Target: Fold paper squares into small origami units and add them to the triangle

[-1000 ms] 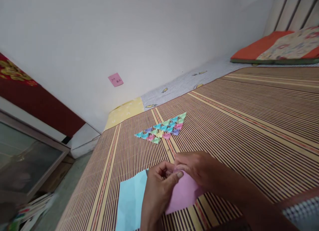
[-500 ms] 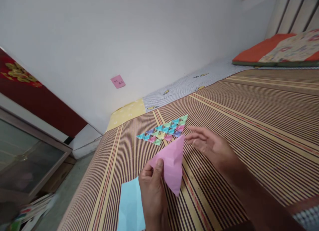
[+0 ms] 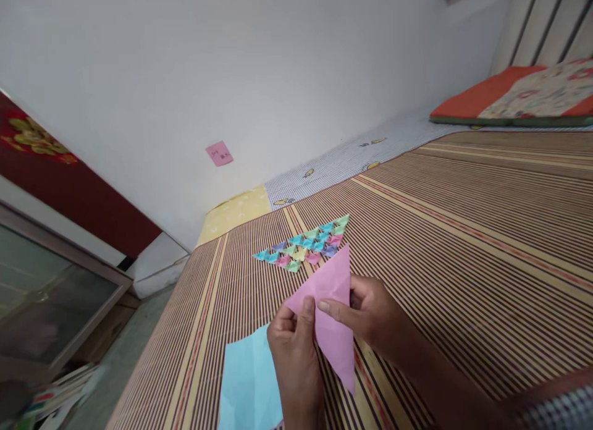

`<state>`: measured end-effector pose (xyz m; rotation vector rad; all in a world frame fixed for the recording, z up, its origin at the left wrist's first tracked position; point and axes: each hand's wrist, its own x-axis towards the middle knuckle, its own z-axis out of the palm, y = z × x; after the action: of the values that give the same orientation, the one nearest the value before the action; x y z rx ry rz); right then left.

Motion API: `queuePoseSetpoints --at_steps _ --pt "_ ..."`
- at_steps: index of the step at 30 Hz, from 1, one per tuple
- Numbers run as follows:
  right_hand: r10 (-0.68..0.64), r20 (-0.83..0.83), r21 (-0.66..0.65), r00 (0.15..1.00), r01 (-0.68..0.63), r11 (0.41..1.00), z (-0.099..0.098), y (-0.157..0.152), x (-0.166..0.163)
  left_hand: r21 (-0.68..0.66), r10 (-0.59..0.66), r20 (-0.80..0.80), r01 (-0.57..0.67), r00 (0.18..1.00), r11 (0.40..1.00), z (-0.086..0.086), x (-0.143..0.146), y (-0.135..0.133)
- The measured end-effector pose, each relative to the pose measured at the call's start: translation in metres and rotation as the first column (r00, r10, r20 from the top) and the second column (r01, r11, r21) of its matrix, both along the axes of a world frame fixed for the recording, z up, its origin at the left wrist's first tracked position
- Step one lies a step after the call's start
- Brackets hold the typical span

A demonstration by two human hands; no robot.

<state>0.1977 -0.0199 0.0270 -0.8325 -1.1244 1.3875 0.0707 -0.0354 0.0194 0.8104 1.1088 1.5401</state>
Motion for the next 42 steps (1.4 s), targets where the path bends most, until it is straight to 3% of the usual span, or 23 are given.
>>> queuePoseSetpoints --at_steps 5,11,19,26,31,34,38,42 --pt "0.058 -0.059 0.025 0.997 -0.056 0.998 0.001 0.002 0.005 0.005 -0.008 -0.004 0.008 1.000 1.000 0.000 -0.002 0.000" --pt "-0.020 0.018 0.005 1.000 0.020 1.000 0.002 0.003 0.009 -0.006 -0.016 -0.024 0.016 1.000 1.000 0.004 -0.001 -0.002" --pt "0.069 0.011 0.092 0.998 -0.070 0.993 0.008 0.003 0.017 -0.028 -0.012 -0.046 0.011 0.999 1.000 0.008 0.001 -0.003" --pt "-0.125 0.211 0.161 0.969 0.092 0.983 0.004 0.003 0.015 0.008 -0.029 -0.064 0.029 0.998 1.000 0.006 0.004 -0.002" --pt "-0.333 0.422 0.326 0.843 0.202 0.924 0.003 0.001 0.015 0.028 0.012 -0.155 -0.008 0.988 1.000 0.003 0.005 -0.003" --pt "-0.377 0.444 0.365 0.813 0.220 0.905 0.002 0.002 0.015 0.037 0.007 -0.144 -0.002 0.990 0.999 0.001 0.005 -0.003" --pt "-0.225 0.331 0.225 0.916 0.155 0.962 0.002 0.004 0.016 0.024 -0.010 -0.103 0.012 0.995 1.000 0.001 0.005 -0.004" --pt "0.033 0.232 0.049 0.972 -0.046 0.998 -0.001 0.003 0.014 0.012 0.001 -0.121 0.000 0.993 1.000 0.002 0.006 -0.004"
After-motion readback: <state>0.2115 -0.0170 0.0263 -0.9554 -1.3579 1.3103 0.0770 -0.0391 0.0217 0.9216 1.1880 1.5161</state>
